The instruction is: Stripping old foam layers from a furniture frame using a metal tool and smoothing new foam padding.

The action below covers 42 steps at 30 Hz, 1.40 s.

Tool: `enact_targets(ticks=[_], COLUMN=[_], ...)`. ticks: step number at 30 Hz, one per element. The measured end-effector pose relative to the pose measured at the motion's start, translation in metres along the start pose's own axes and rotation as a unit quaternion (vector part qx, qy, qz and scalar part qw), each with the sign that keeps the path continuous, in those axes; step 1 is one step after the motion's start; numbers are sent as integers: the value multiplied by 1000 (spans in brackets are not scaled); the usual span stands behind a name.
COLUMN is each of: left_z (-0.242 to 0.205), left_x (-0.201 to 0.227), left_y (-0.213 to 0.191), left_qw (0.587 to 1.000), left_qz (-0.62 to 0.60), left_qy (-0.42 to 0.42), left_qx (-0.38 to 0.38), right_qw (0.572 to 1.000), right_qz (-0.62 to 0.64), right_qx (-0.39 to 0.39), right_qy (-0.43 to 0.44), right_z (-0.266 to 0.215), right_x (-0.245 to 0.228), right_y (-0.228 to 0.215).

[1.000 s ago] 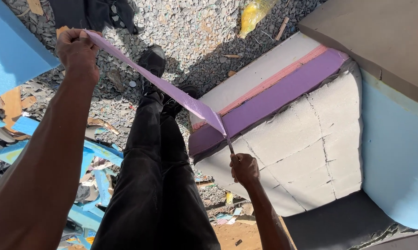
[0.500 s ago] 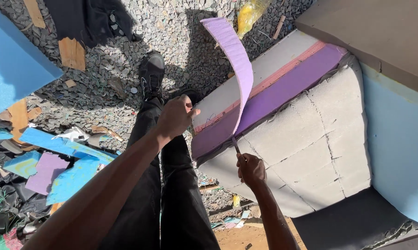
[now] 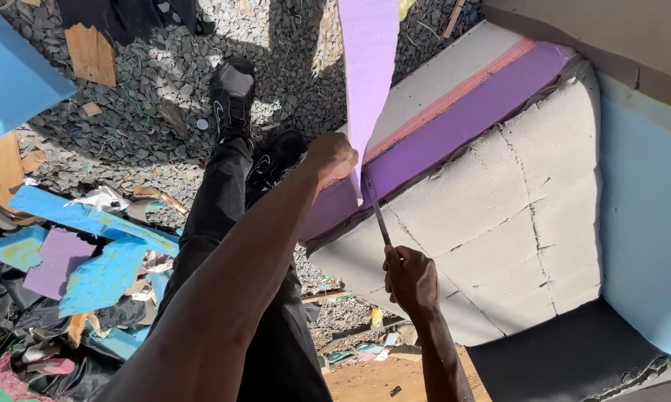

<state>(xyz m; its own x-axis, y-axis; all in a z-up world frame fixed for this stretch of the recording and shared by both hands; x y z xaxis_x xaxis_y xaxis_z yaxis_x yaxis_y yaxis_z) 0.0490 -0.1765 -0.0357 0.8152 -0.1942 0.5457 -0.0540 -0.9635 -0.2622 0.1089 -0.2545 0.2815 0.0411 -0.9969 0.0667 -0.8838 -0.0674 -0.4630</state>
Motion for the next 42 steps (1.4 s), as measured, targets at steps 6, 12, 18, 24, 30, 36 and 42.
enact_targets(ticks=[6,12,18,24,30,36,42], left_z=[-100,-104,-115,-86,-121,-79,-83], left_x=[-41,-47,-25,-51,-42,-80,-103], left_y=[-2,21,-8,20,-12,32,49], left_qw=[994,986,989,985,989,988,979], left_qz=[-42,-115,-86,-88,-16,-16,-142], left_qy=[-17,-40,-16,-44,14,19,-63], left_qx=[97,114,116,144,144,155,131], right_qw=[999,993,989,998,996,996,997], right_qz=[-1,-14,-71,-21,-16,-46,-61], right_qx=[-17,-65,-76,-62,-63,-64,-46], right_qy=[-29,-94,-105,-25,-65,-29,-20], right_z=[39,135,107,36,127,43,69], right_x=[22,37,36,36,49,30,41], right_y=[7,41,39,20,57,37,54])
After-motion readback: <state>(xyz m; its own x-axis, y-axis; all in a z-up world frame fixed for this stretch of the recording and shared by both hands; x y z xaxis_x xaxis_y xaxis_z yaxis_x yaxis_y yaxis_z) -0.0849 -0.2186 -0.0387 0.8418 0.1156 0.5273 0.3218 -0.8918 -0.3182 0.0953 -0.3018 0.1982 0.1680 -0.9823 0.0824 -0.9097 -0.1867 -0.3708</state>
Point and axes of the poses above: each hand's wrist, its own z-axis towards the middle knuckle, its own y-axis out of the palm, x = y × z, the point moved 1 cm from there along z, towards the middle knuckle, and after that the axes turned 7 degrees about z, right-handed, at the moved point
